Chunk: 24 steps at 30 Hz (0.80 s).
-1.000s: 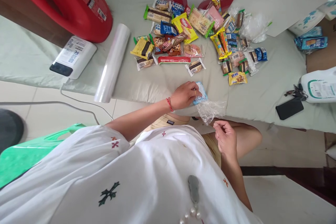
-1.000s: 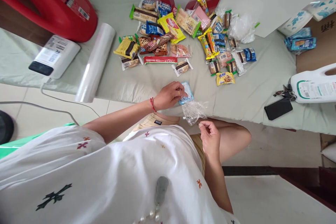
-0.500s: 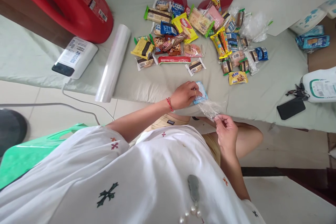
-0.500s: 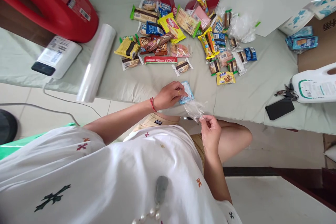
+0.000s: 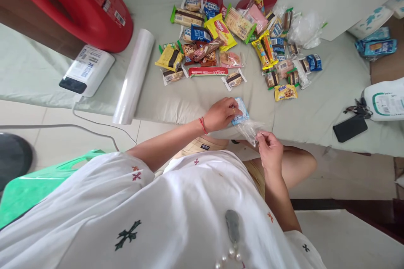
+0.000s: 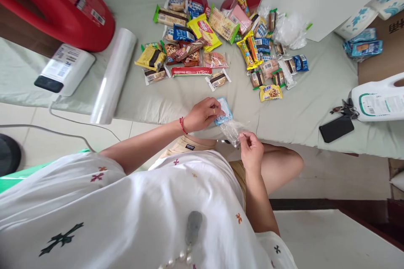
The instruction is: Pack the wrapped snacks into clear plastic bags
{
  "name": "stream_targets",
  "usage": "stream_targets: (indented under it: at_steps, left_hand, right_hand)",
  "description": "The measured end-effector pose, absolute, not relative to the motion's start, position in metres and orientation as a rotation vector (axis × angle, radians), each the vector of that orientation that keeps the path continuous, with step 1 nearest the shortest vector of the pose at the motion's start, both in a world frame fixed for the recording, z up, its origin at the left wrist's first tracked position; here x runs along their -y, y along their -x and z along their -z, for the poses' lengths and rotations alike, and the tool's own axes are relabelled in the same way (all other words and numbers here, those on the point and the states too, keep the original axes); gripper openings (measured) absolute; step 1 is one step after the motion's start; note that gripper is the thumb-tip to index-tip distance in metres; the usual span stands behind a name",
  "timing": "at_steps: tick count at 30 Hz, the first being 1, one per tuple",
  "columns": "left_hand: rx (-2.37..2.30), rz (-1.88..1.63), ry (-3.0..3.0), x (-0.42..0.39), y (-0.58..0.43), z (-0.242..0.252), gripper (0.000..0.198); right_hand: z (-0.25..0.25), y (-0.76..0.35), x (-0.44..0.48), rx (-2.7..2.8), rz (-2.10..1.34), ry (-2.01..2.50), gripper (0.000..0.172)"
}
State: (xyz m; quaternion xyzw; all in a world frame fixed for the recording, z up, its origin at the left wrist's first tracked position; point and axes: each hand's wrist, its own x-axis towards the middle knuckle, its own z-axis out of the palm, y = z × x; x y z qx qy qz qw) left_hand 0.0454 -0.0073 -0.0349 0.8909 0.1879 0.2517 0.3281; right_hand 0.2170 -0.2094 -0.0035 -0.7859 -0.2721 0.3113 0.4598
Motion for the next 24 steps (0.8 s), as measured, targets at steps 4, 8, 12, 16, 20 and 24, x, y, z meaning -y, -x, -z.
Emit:
stream_targets:
  at_steps: [4,8,12,16,20,24]
  left_hand:
    - [-0.483,-0.658,-2.331,0.008,-0.046,0.035,0.034]
    - [-0.476,-0.623,-2.344,0.006,-0.045,0.036,0.035]
    - [-0.453,-0.649,-2.375,0.006,-0.044,0.038,0.036]
    - [-0.477,-0.674,-2.448,0.013,-0.043,0.038,0.032]
    - [-0.434,-0.606,-2.498,0.023,-0.045,0.04,0.028]
    - [-0.411,-0.672,-2.383,0.024,-0.041,0.04,0.03]
  right_hand:
    - [-0.007,-0.22,0.24,0.801,-0.712,2.01,0.033]
    - [-0.015,-0.236,0.262,1.154,-0.538,2.114,0.028]
    - [-0.001,-0.24,0.243,1.461,-0.285,2.115,0.072]
    - [0.013,-0.215,0.218,1.782,-0.34,1.974,0.047]
    - [-0.008,-0.198,0.201,1.849,-0.457,1.82,0.03]
    - [-0.034,-0.213,0.155,1.688,-0.531,1.772,0.025]
